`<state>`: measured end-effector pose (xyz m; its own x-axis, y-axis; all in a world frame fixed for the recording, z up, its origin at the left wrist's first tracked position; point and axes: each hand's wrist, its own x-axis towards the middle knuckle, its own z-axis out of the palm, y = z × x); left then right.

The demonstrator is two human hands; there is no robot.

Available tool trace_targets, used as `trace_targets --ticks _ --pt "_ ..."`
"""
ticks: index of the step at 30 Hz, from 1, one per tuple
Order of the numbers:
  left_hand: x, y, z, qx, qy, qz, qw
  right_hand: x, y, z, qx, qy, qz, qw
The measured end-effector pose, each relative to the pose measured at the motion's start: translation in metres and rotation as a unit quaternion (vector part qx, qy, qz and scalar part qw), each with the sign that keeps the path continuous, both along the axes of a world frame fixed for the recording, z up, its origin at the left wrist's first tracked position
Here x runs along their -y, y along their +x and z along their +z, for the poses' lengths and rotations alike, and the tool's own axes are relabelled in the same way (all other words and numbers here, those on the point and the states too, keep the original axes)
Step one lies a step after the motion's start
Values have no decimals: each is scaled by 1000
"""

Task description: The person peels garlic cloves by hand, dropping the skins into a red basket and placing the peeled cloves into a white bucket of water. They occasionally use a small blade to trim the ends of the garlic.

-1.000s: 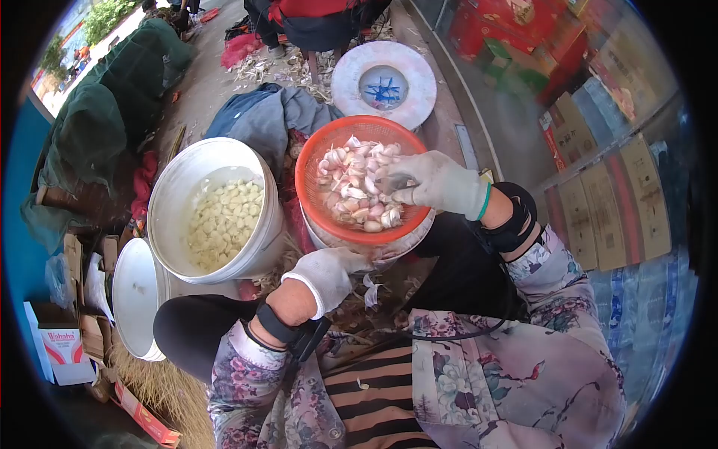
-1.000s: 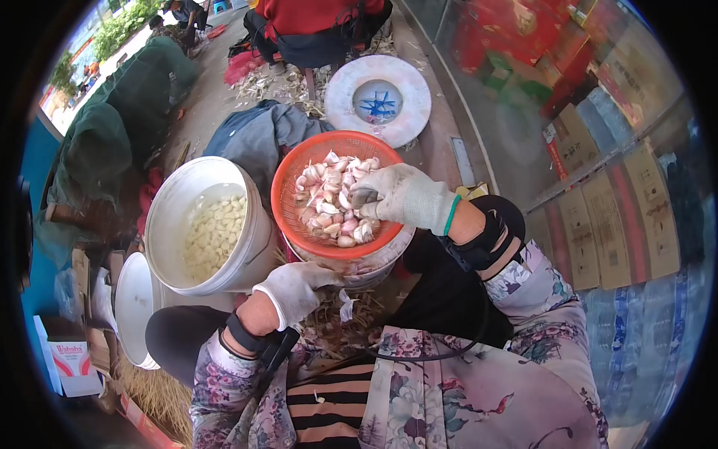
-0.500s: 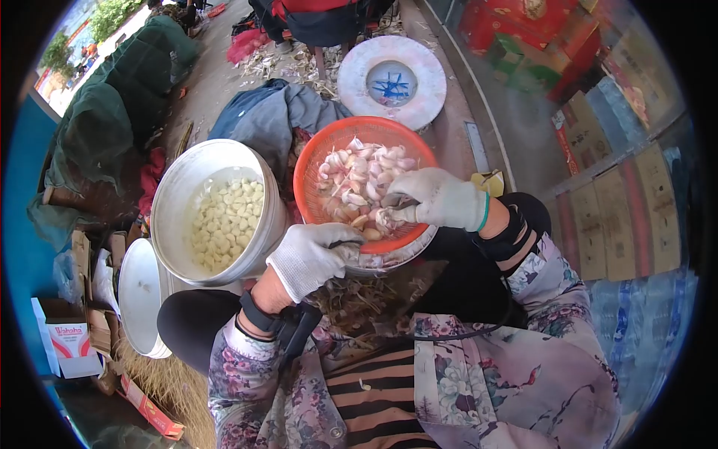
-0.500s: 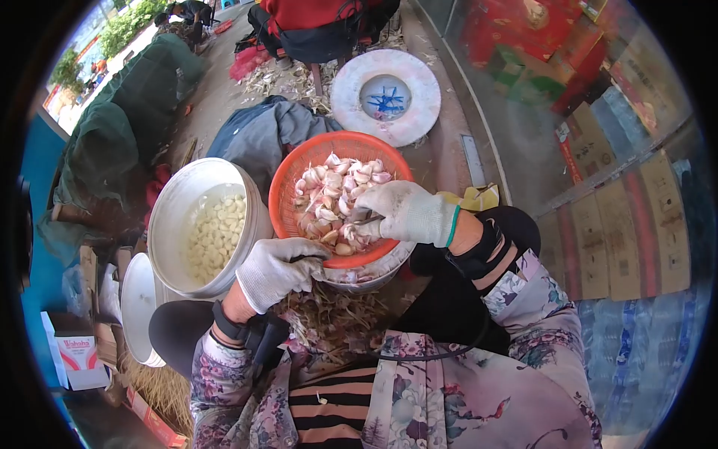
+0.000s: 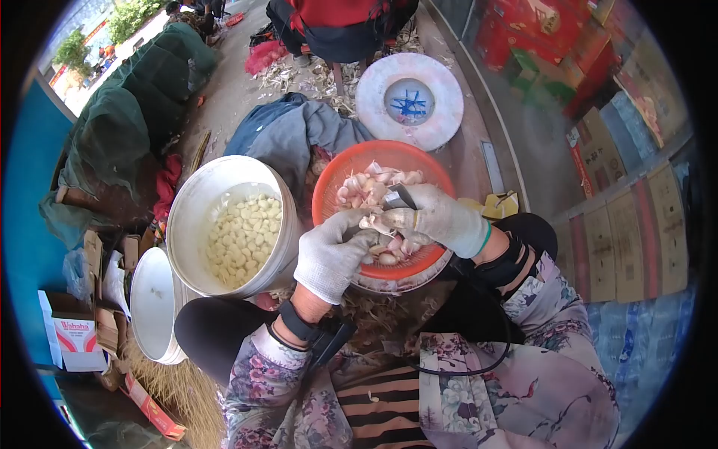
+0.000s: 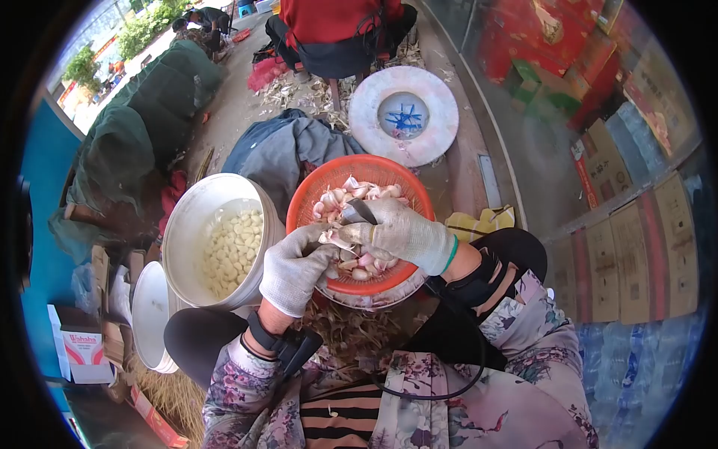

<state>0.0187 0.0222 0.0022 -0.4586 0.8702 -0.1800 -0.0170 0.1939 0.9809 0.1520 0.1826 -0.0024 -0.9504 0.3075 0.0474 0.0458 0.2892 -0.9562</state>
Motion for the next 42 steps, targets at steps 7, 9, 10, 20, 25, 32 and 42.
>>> trace_targets --ticks 7,9,10,20,25,32,42 --pt "-1 2 -3 -95 29 62 993 7 -2 4 29 -136 -127 982" --pt "-2 -2 -9 -140 24 75 987 5 -5 2 -21 -142 -204 968" --pt "-4 -5 -15 -205 18 60 977 5 -1 17 2 -186 -187 965" --pt "-5 -4 -7 -174 97 23 980 9 4 20 38 -292 -66 953" --pt "0 -5 2 -252 140 1 957 3 4 8 74 -345 -14 935" --pt "-2 0 1 -125 77 74 986 10 -1 2 -15 -243 -44 969" --pt "3 -8 2 66 73 2 995 17 0 19 -55 -215 -39 974"
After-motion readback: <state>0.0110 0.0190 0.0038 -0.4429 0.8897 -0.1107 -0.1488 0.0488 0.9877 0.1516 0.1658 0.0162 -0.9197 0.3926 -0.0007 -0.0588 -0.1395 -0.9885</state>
